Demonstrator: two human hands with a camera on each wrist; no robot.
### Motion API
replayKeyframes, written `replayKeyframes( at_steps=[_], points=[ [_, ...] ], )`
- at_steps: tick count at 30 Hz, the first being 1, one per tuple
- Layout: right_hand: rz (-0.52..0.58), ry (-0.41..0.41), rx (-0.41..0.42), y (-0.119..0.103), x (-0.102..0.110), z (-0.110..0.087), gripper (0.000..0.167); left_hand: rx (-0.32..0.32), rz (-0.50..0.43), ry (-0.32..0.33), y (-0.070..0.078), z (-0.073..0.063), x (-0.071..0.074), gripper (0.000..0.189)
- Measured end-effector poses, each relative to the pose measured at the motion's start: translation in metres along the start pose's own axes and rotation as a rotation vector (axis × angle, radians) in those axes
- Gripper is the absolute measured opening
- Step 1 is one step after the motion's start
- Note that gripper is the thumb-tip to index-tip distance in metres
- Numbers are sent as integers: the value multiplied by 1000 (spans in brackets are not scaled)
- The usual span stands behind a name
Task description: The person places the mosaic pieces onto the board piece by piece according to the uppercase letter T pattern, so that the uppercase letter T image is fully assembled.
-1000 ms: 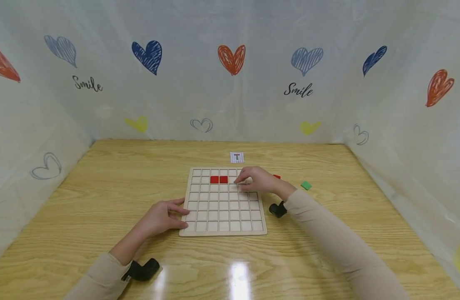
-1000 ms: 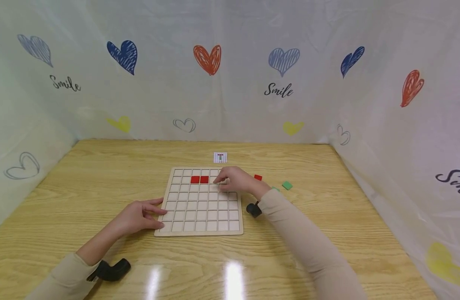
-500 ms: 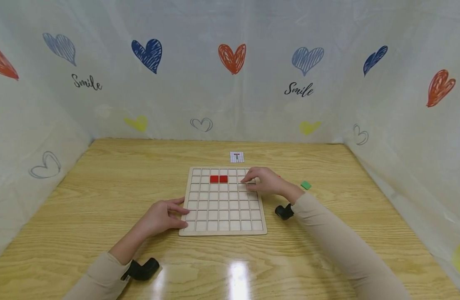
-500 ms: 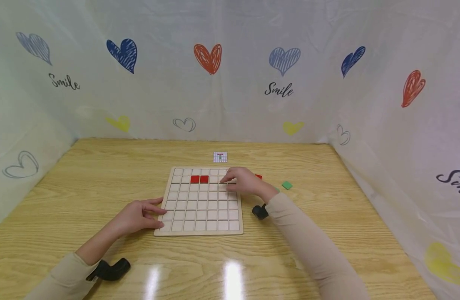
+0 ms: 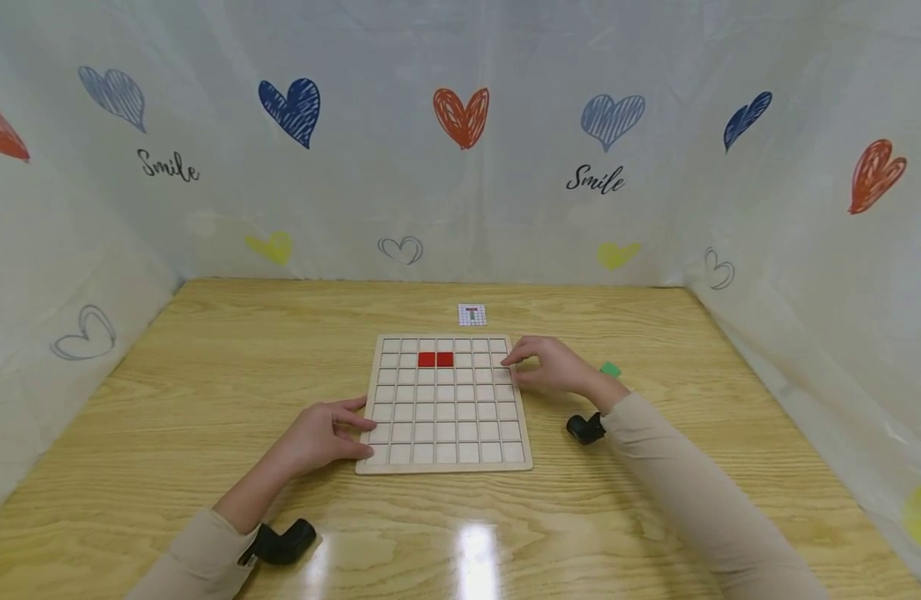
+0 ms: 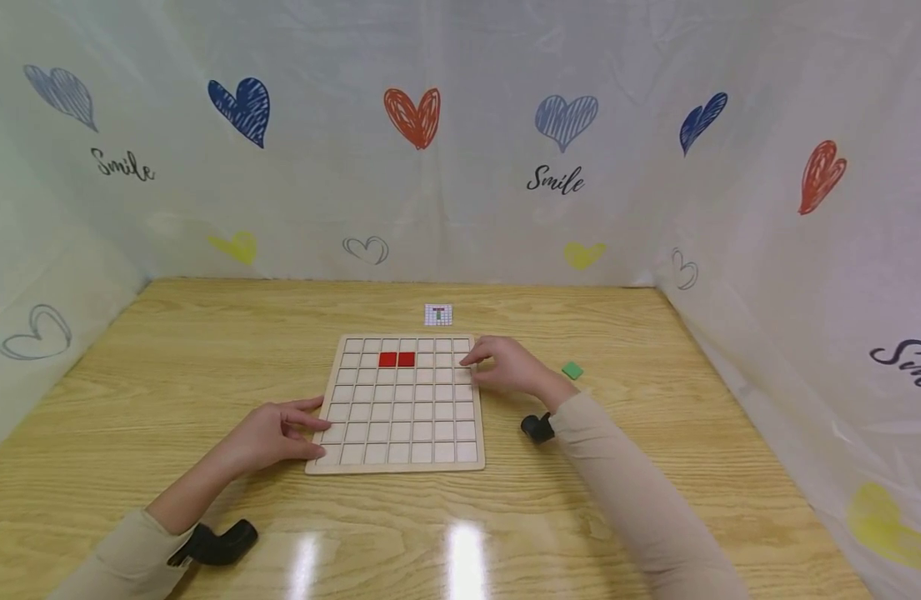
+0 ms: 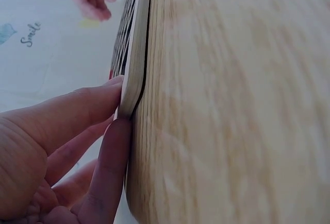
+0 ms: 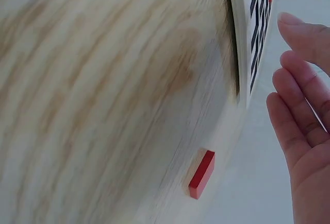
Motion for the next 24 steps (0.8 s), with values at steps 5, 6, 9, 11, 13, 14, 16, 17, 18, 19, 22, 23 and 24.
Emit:
replayKeyframes(
  at_steps=[5, 6, 9, 11, 13, 14, 16, 17, 18, 19, 22, 23, 24],
  points=[
    [-6, 16, -12, 5, 4, -6, 23, -22, -12, -6, 1, 0, 0, 35],
    [-10, 18, -14, 6, 5, -7, 23, -26, -13, -6, 1, 0, 0, 35],
    [-28, 31, -18, 10, 7, -10, 23, -30, -14, -6, 0, 0, 0, 35],
    [-42, 42, -20, 12, 9, -12, 24, -26, -13, -3, -1, 0, 0, 35],
    [-48, 55, -23, 15, 11, -14, 25, -20, -6, 2, -1, 0, 0, 35],
    [-53, 59, -28, 17, 12, -15, 25, -19, -1, 4, -1, 0, 0, 35],
    [-54, 63, -38, 20, 14, -17, 26, -18, 7, 7, -1, 0, 0, 35],
    [-51, 63, -44, 22, 14, -17, 27, -18, 11, 8, -1, 0, 0, 35],
    [-49, 64, -47, 24, 15, -18, 28, -20, 16, 9, -1, 0, 0, 35],
    [-47, 62, -51, 25, 15, -19, 28, -20, 22, 10, -1, 0, 1, 34],
    [-36, 56, -57, 29, 18, -21, 29, -20, 32, 12, -1, 1, 1, 34],
    [-25, 56, -63, 30, 19, -22, 30, -20, 33, 12, -1, 1, 1, 34],
    [-17, 55, -69, 31, 20, -22, 31, -19, 33, 13, -1, 1, 1, 34]
  ],
)
Point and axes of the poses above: each hand's wrist, its own z-axis towards the middle knuckle, its own x-axis out of the back of the hand, y = z × x, the point moved 8 cm from there along z, towards the middle knuckle, and after that the axes turned 5 degrees about -z, right-handed, at the moved point
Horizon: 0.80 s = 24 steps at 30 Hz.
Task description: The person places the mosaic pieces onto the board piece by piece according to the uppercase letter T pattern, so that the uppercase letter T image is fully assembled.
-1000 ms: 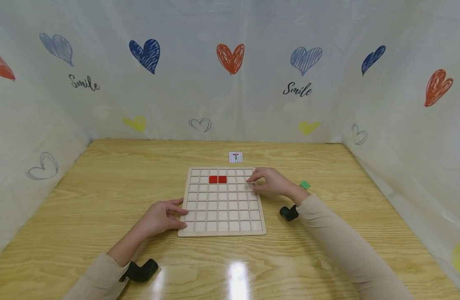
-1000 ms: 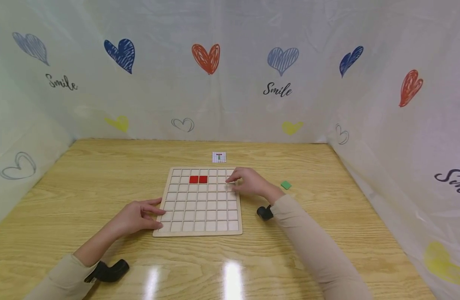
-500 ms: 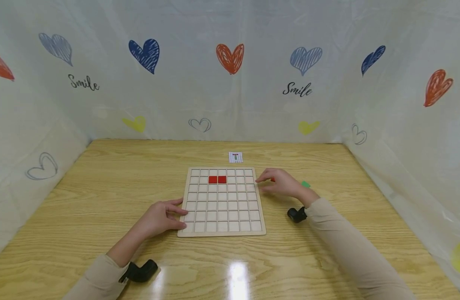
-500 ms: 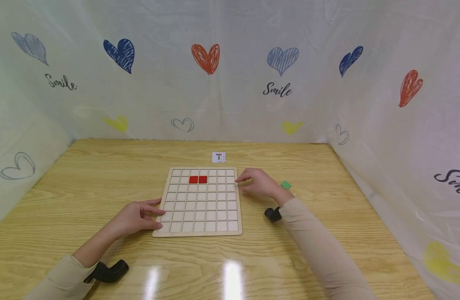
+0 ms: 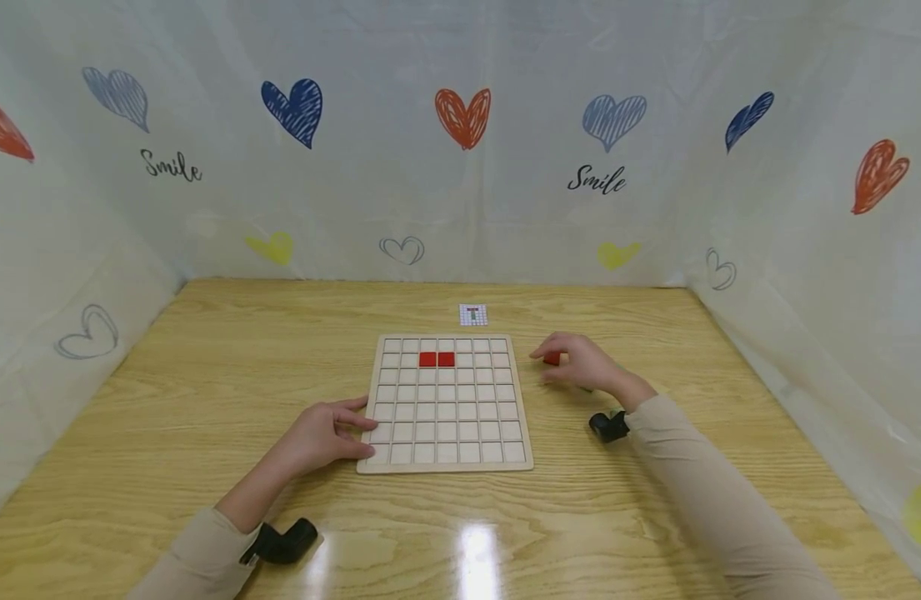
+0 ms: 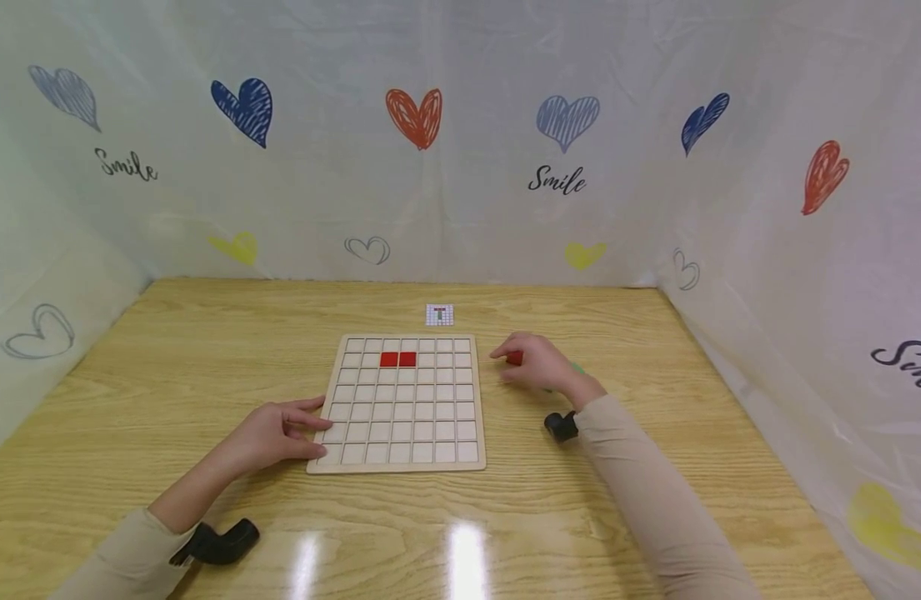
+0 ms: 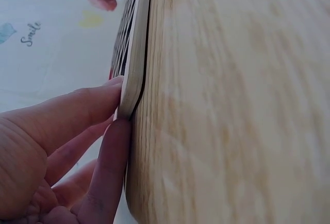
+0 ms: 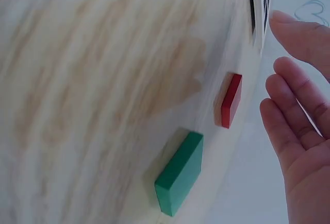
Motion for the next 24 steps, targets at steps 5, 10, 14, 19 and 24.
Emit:
replayKeyframes(
  at_steps=[5, 10, 14, 19, 24],
  points=[
    [22, -9, -46, 10, 5, 0, 33, -2, -5, -4, 0, 0, 0, 34],
    [12, -23, -66, 19, 5, 1, 30, 5, 3, -5, 2, 0, 0, 34],
    [14, -29, -109, 25, 7, 3, 26, 6, 8, -6, 3, 0, 0, 33],
    [29, -34, -168, 34, 7, 6, 20, 7, 8, -3, 3, 0, 0, 33],
    [30, -51, -174, 40, 5, 7, 17, 6, 11, -2, 4, -1, 0, 33]
  ],
)
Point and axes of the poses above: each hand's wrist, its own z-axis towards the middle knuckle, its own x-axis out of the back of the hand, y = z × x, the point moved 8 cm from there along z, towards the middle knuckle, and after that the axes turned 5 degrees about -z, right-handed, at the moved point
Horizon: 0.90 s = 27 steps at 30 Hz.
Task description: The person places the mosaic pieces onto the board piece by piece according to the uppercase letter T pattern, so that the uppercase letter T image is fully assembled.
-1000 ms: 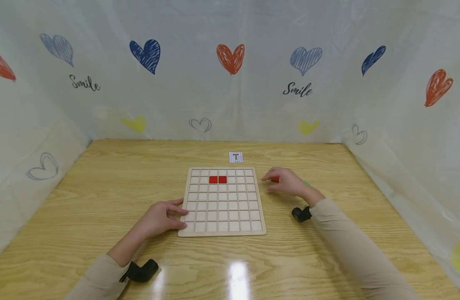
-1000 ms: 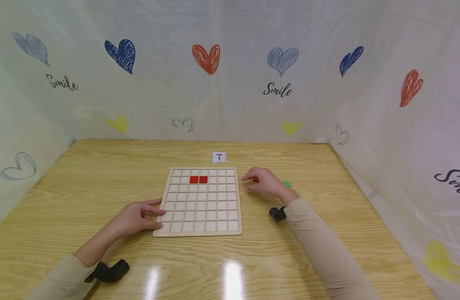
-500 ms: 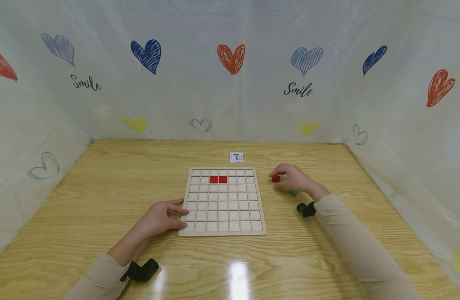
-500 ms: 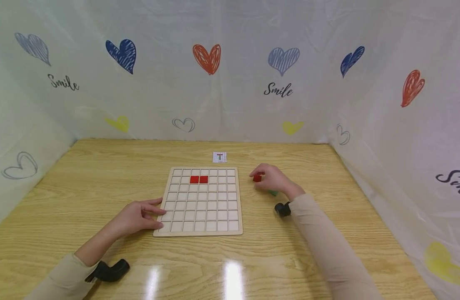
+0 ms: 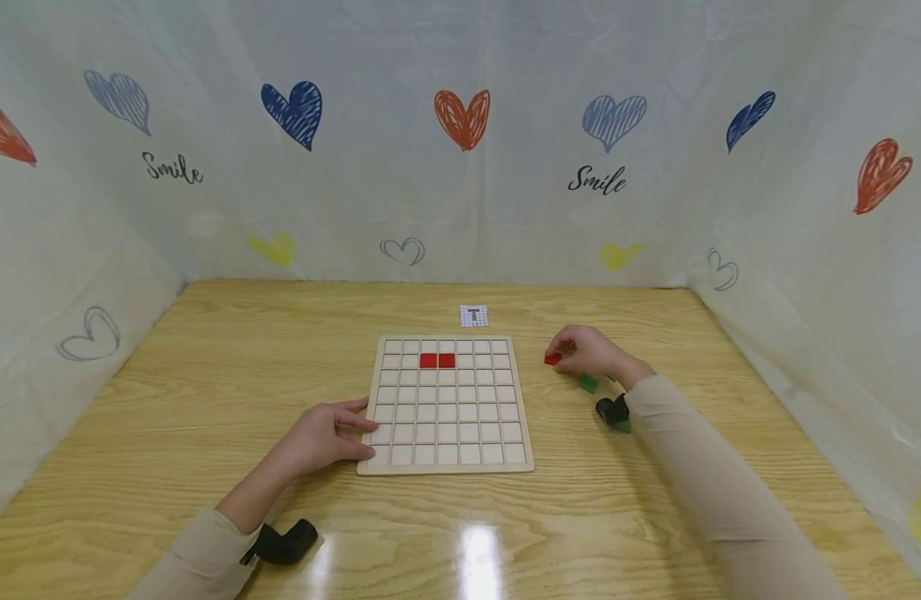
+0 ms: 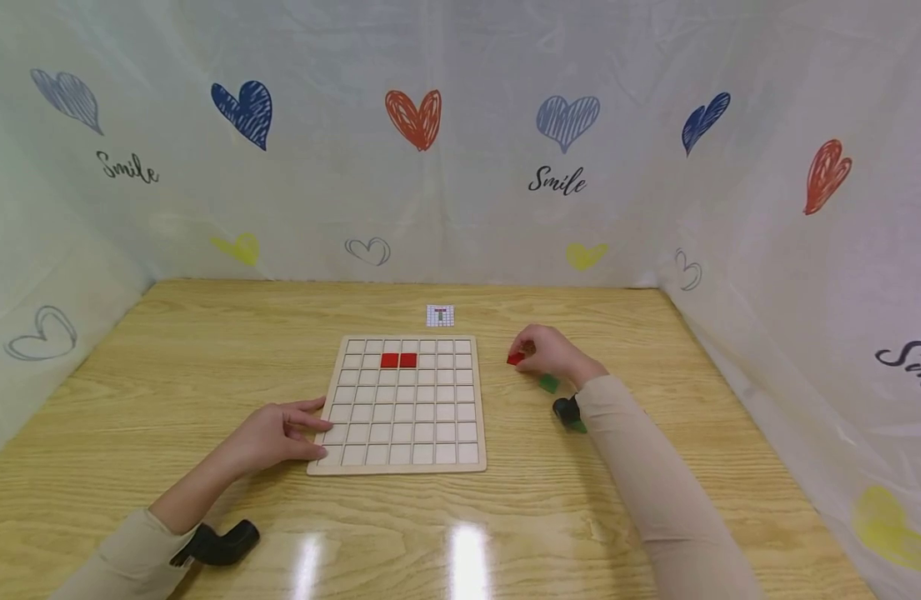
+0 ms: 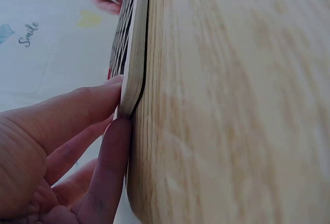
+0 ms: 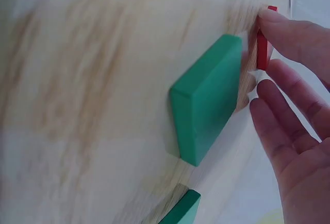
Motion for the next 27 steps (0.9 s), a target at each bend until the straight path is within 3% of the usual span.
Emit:
replayKeyframes(
  at_steps=[16, 27],
  points=[
    [-29, -28, 41, -5, -2, -1, 16, 6, 16, 6, 1, -1, 0, 33],
    [-58, -4, 88, -16, -1, 3, 20, 6, 19, 3, 1, -1, 0, 34]
  ],
)
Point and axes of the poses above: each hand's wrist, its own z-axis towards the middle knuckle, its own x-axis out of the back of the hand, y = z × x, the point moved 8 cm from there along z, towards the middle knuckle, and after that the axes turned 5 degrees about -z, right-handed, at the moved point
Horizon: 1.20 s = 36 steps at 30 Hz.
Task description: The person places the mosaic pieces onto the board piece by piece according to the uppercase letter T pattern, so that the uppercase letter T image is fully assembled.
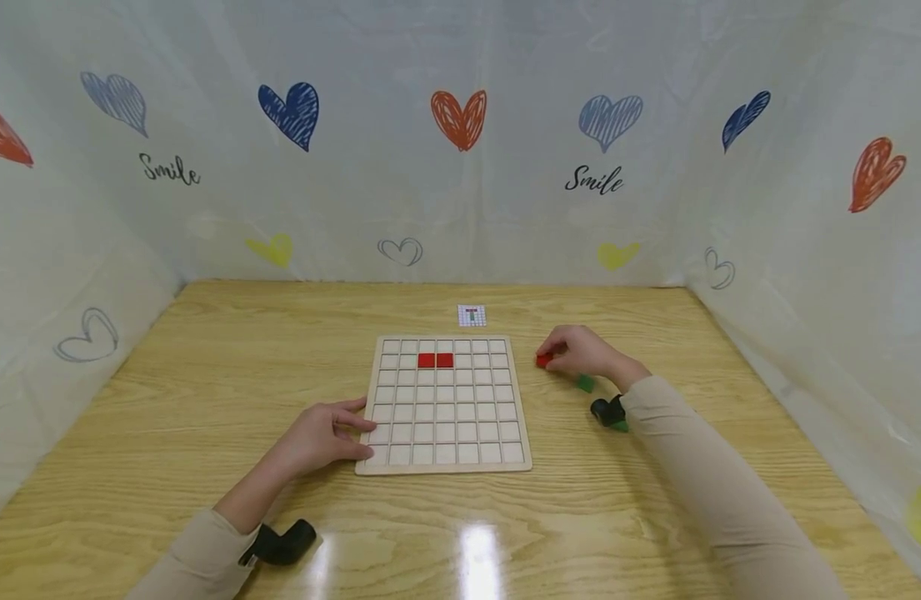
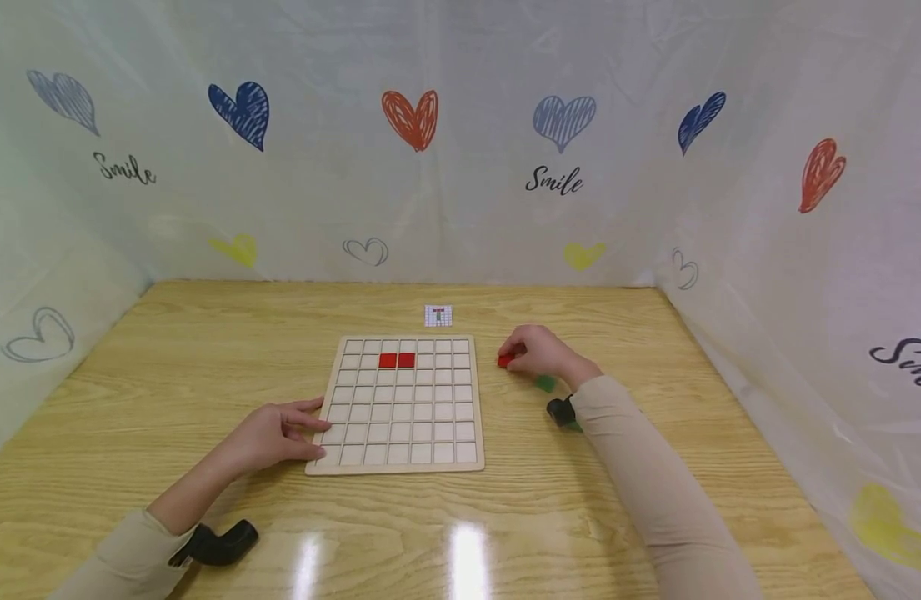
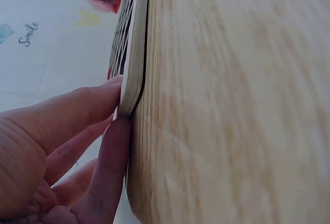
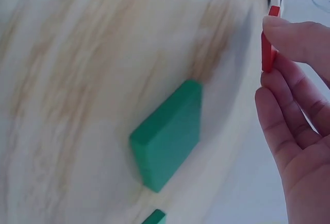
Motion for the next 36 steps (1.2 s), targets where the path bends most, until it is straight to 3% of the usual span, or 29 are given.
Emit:
replayKeyframes(
  at_steps=[12, 36],
  points=[
    [-28, -6, 108, -27, -1, 8, 19, 10, -5, 3, -2, 0, -1, 34],
    [-8, -39, 145, -63, -15, 32, 20, 17, -25, -2, -3, 1, -1, 34]
  ],
)
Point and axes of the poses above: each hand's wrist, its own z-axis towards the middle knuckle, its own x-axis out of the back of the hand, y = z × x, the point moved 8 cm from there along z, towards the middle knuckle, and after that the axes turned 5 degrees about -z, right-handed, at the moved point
